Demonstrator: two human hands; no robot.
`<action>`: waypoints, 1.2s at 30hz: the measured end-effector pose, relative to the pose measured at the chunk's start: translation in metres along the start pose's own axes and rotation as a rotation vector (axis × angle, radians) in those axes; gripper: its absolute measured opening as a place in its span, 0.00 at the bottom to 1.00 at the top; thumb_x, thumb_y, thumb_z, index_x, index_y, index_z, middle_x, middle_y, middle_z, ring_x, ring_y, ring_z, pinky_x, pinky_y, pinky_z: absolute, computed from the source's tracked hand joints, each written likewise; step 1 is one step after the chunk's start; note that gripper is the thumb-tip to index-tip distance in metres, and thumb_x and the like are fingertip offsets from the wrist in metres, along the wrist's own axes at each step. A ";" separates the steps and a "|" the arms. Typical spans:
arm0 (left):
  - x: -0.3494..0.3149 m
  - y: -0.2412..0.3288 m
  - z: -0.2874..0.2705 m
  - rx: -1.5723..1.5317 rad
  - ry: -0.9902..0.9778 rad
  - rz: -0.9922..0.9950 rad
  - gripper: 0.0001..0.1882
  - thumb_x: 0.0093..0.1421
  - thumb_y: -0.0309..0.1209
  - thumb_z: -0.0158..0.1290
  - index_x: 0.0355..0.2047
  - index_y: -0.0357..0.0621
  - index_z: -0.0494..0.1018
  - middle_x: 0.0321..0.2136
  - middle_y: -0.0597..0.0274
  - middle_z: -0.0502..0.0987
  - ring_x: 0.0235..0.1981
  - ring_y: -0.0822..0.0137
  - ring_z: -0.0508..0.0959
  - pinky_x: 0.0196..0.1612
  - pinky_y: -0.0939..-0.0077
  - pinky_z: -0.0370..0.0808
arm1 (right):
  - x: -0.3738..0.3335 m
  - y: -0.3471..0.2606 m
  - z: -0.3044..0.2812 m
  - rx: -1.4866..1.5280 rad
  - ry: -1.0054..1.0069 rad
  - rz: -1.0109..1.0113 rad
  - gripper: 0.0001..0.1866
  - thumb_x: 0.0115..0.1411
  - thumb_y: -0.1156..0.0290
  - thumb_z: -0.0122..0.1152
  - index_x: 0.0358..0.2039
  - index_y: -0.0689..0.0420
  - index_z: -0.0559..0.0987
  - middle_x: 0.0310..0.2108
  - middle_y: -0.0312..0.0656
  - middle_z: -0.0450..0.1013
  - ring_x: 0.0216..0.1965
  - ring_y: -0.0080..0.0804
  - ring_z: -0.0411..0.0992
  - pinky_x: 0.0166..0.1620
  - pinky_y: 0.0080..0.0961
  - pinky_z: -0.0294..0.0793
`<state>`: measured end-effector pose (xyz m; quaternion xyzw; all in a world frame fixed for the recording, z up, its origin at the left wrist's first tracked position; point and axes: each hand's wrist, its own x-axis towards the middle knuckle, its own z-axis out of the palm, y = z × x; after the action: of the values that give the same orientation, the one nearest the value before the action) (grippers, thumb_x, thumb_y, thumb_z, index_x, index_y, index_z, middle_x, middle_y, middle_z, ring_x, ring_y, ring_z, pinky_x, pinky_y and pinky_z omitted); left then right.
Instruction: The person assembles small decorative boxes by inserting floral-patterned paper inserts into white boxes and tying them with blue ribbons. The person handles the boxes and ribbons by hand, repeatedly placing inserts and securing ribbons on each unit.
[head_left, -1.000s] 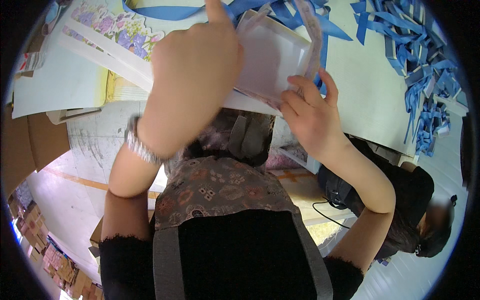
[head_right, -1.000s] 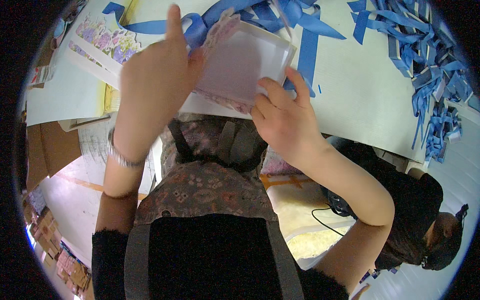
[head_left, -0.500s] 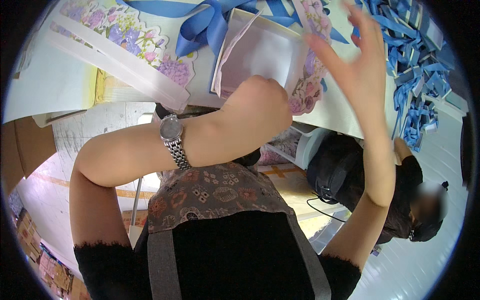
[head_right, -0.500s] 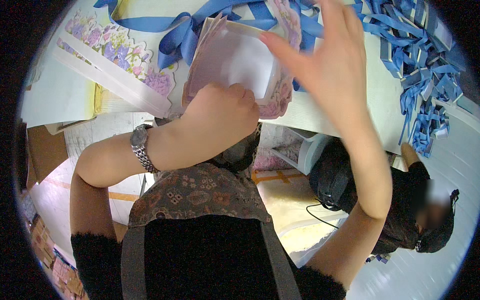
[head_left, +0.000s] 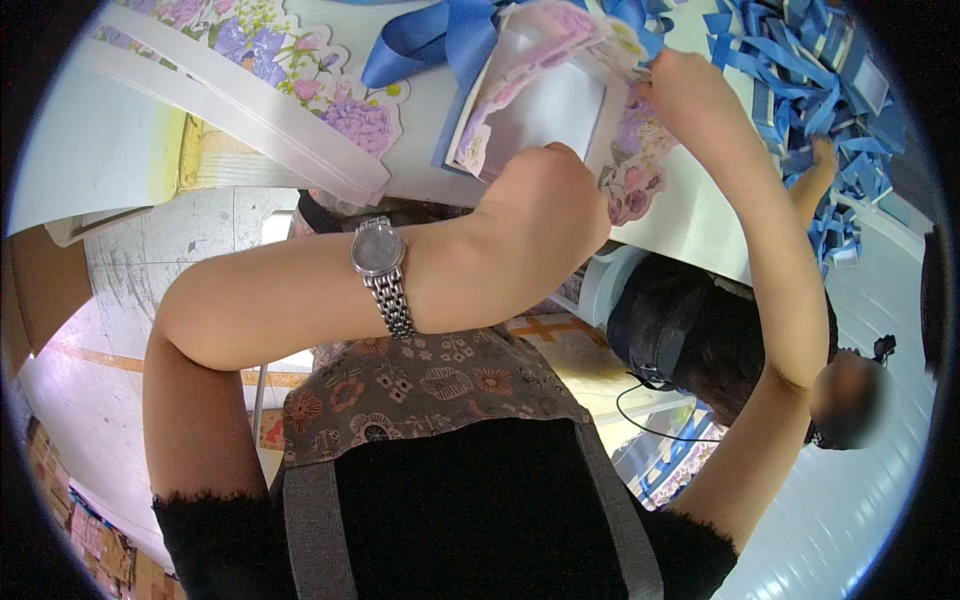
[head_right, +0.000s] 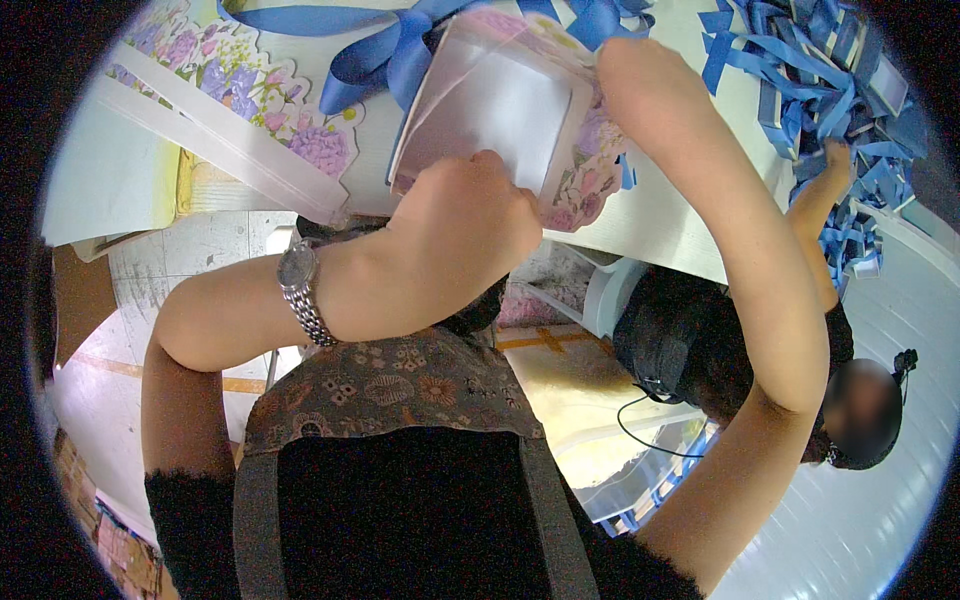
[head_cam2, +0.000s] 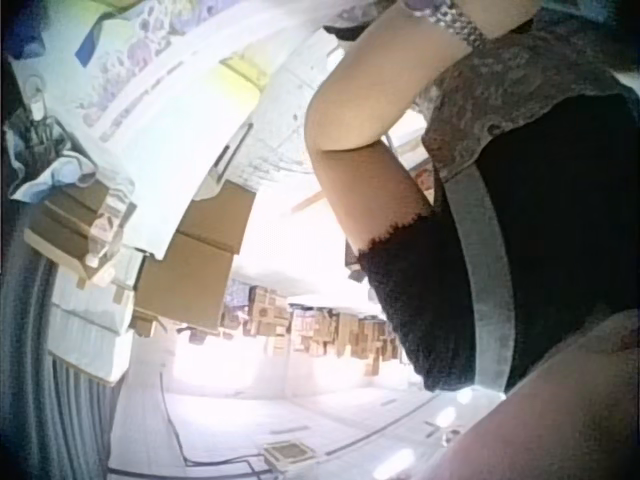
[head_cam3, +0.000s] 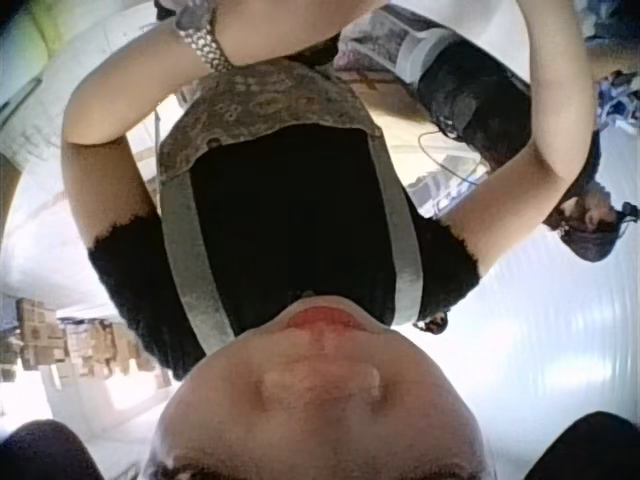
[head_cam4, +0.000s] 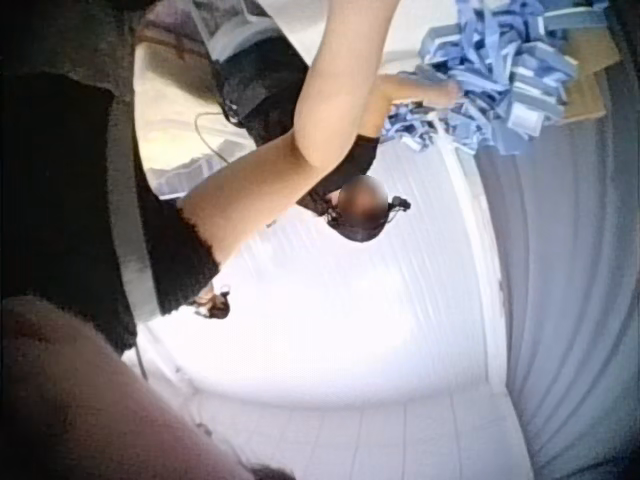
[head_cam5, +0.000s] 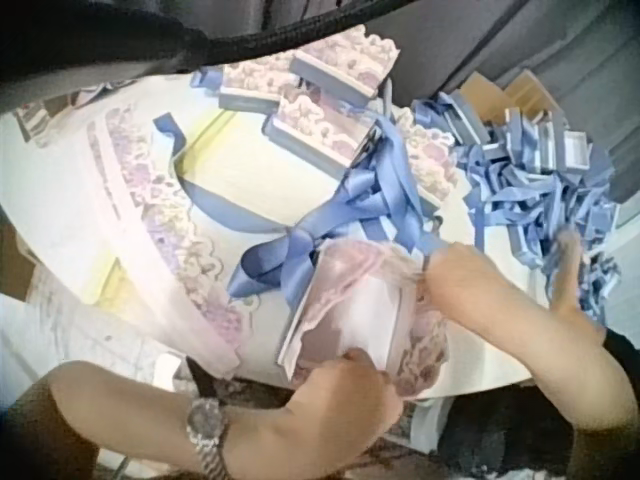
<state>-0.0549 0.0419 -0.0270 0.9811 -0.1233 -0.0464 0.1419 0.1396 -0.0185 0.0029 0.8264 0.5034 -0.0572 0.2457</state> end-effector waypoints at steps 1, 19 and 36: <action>-0.005 0.004 -0.004 0.027 0.009 -0.027 0.08 0.41 0.27 0.60 0.26 0.45 0.79 0.25 0.65 0.78 0.32 0.62 0.77 0.33 0.75 0.73 | -0.004 -0.003 0.003 0.030 0.004 0.036 0.08 0.49 0.73 0.59 0.28 0.63 0.80 0.28 0.57 0.75 0.32 0.52 0.76 0.35 0.42 0.76; 0.008 -0.057 -0.029 -0.125 0.341 -0.784 0.13 0.49 0.24 0.50 0.37 0.35 0.69 0.34 0.40 0.71 0.28 0.48 0.78 0.30 0.63 0.77 | 0.019 -0.032 -0.048 0.272 0.256 -0.398 0.05 0.49 0.74 0.55 0.20 0.61 0.76 0.19 0.52 0.72 0.26 0.51 0.73 0.32 0.40 0.73; 0.007 -0.043 -0.009 -0.213 0.343 -0.609 0.15 0.49 0.26 0.50 0.39 0.33 0.70 0.22 0.45 0.75 0.24 0.50 0.78 0.28 0.61 0.76 | -0.009 -0.029 -0.033 0.327 0.554 -0.652 0.02 0.44 0.78 0.54 0.22 0.62 0.72 0.22 0.52 0.71 0.28 0.50 0.72 0.33 0.39 0.71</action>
<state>-0.0369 0.0825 -0.0317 0.9461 0.2057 0.0659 0.2415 0.1051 0.0003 0.0251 0.6370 0.7682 0.0129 -0.0624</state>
